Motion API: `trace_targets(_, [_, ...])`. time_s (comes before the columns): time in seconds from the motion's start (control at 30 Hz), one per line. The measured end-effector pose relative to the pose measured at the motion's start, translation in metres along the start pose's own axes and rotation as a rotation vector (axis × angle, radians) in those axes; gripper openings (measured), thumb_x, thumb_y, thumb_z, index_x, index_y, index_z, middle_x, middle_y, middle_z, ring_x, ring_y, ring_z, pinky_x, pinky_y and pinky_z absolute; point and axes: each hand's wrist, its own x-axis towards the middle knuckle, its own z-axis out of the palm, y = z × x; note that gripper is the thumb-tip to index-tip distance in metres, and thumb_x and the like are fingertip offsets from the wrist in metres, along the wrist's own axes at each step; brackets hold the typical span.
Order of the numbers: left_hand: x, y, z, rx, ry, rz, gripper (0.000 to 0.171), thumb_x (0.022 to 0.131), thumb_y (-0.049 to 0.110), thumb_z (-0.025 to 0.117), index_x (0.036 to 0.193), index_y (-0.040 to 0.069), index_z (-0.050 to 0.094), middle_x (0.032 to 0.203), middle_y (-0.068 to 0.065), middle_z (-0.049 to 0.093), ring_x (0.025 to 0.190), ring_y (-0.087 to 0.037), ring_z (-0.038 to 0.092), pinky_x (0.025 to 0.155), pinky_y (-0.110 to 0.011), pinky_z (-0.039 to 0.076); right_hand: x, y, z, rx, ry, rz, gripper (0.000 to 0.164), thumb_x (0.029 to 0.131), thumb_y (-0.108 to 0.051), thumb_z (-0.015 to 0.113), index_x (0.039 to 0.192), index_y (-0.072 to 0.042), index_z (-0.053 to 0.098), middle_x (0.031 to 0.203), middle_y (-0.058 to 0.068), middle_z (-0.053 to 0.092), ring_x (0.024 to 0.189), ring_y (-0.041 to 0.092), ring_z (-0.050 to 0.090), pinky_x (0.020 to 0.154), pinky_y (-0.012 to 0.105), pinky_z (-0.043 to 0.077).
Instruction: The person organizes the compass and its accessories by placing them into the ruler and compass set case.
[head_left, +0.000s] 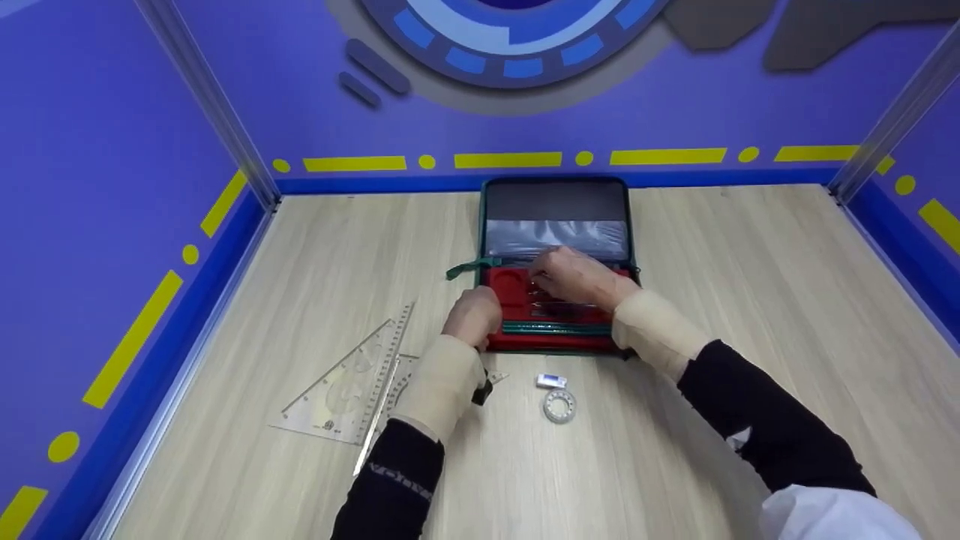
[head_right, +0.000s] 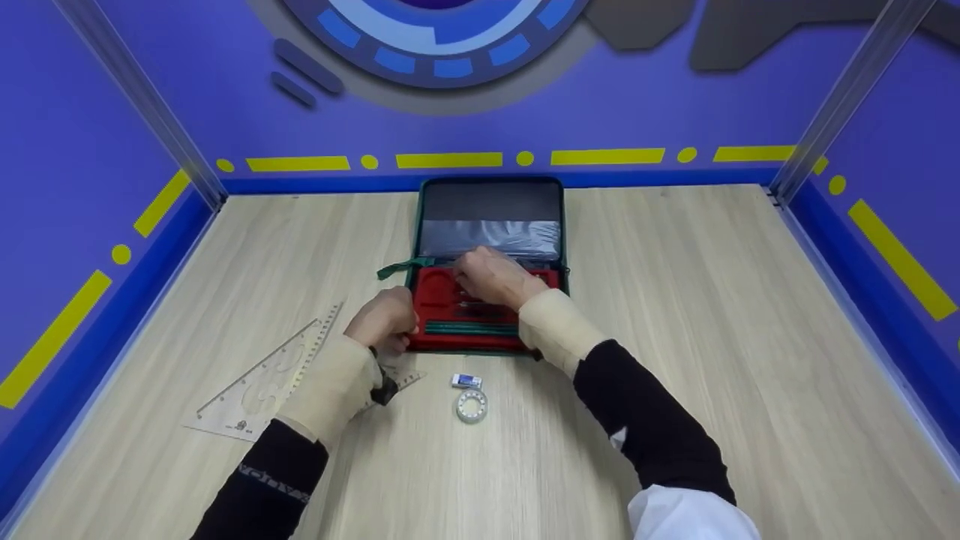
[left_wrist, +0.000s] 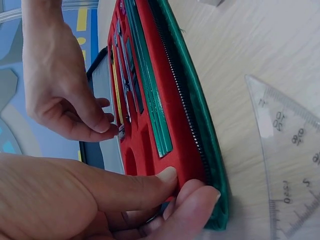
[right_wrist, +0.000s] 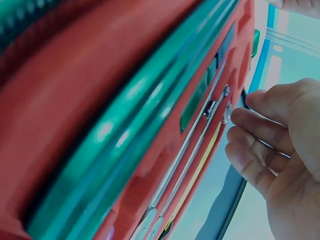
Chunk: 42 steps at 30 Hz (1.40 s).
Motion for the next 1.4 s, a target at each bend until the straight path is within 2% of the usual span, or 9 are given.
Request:
trace_targets(0.17, [-0.001, 0.001, 0.000, 0.002, 0.007, 0.002, 0.012, 0.094, -0.008, 0.062, 0.091, 0.001, 0.070, 0.102, -0.017, 0.065, 0.055, -0.022, 0.056, 0.051, -0.031, 0.050, -0.015, -0.008, -0.005, 0.034, 0.006, -0.009, 0.017, 0.101, -0.005, 0.064, 0.111, -0.005, 0.078, 0.101, 0.007, 0.073, 0.086, 0.018, 0.068, 0.085, 0.037, 0.061])
trace_targets(0.3, [-0.002, 0.001, 0.002, 0.016, 0.031, 0.004, 0.011, 0.094, -0.009, 0.062, 0.093, -0.001, 0.069, 0.111, -0.018, 0.063, 0.056, -0.024, 0.059, 0.053, -0.031, 0.053, -0.030, -0.021, -0.011, 0.046, -0.020, -0.001, 0.020, 0.100, -0.006, 0.067, 0.118, -0.005, 0.076, 0.109, 0.008, 0.073, 0.094, 0.020, 0.070, 0.090, 0.038, 0.060])
trace_targets(0.57, [0.002, 0.001, 0.002, 0.032, 0.023, 0.004, 0.009, 0.091, -0.010, 0.064, 0.091, -0.002, 0.067, 0.103, -0.018, 0.064, 0.049, -0.021, 0.054, 0.046, -0.027, 0.048, -0.061, -0.051, -0.018, 0.004, -0.059, -0.060, 0.025, 0.098, -0.011, 0.073, 0.122, -0.007, 0.075, 0.116, 0.008, 0.073, 0.102, 0.020, 0.070, 0.091, 0.038, 0.059])
trace_targets(0.77, [0.000, 0.001, 0.001, 0.049, 0.029, 0.022, 0.011, 0.092, -0.010, 0.064, 0.085, -0.001, 0.067, 0.102, -0.019, 0.066, 0.048, -0.020, 0.054, 0.045, -0.027, 0.047, -0.079, -0.069, -0.017, -0.027, -0.068, -0.107, 0.024, 0.096, -0.014, 0.076, 0.119, -0.008, 0.075, 0.113, 0.006, 0.073, 0.097, 0.018, 0.069, 0.087, 0.038, 0.060])
trace_targets(1.0, [0.002, 0.002, 0.002, 0.110, 0.040, 0.033, 0.008, 0.090, -0.008, 0.069, 0.096, -0.003, 0.071, 0.119, -0.023, 0.068, 0.048, -0.019, 0.057, 0.048, -0.025, 0.050, -0.094, -0.084, -0.007, -0.043, -0.089, -0.135, 0.014, 0.095, -0.016, 0.077, 0.108, -0.011, 0.077, 0.099, 0.001, 0.072, 0.082, 0.013, 0.064, 0.078, 0.032, 0.060])
trace_targets(1.1, [0.005, 0.002, 0.002, 0.132, 0.039, 0.030, 0.012, 0.089, -0.008, 0.070, 0.100, -0.004, 0.071, 0.122, -0.024, 0.067, 0.047, -0.019, 0.057, 0.047, -0.024, 0.050, -0.097, -0.087, -0.001, -0.043, -0.095, -0.122, 0.011, 0.095, -0.018, 0.078, 0.104, -0.012, 0.078, 0.096, 0.001, 0.073, 0.079, 0.012, 0.065, 0.074, 0.031, 0.060])
trace_targets(1.23, [0.005, 0.002, 0.002, 0.113, 0.033, 0.029, 0.013, 0.089, -0.009, 0.069, 0.101, -0.005, 0.070, 0.126, -0.025, 0.064, 0.046, -0.018, 0.056, 0.045, -0.025, 0.049, -0.100, -0.090, 0.010, -0.048, -0.096, -0.079, 0.010, 0.095, -0.021, 0.078, 0.100, -0.012, 0.078, 0.094, 0.001, 0.073, 0.075, 0.010, 0.064, 0.070, 0.028, 0.059])
trace_targets(1.4, [0.003, -0.001, 0.001, 0.064, 0.017, 0.038, 0.007, 0.091, -0.009, 0.066, 0.093, -0.003, 0.069, 0.109, -0.021, 0.067, 0.048, -0.019, 0.056, 0.045, -0.025, 0.048, -0.102, -0.093, 0.022, -0.060, -0.083, -0.022, 0.010, 0.094, -0.024, 0.079, 0.091, -0.015, 0.075, 0.084, -0.005, 0.067, 0.066, 0.008, 0.056, 0.061, 0.026, 0.053])
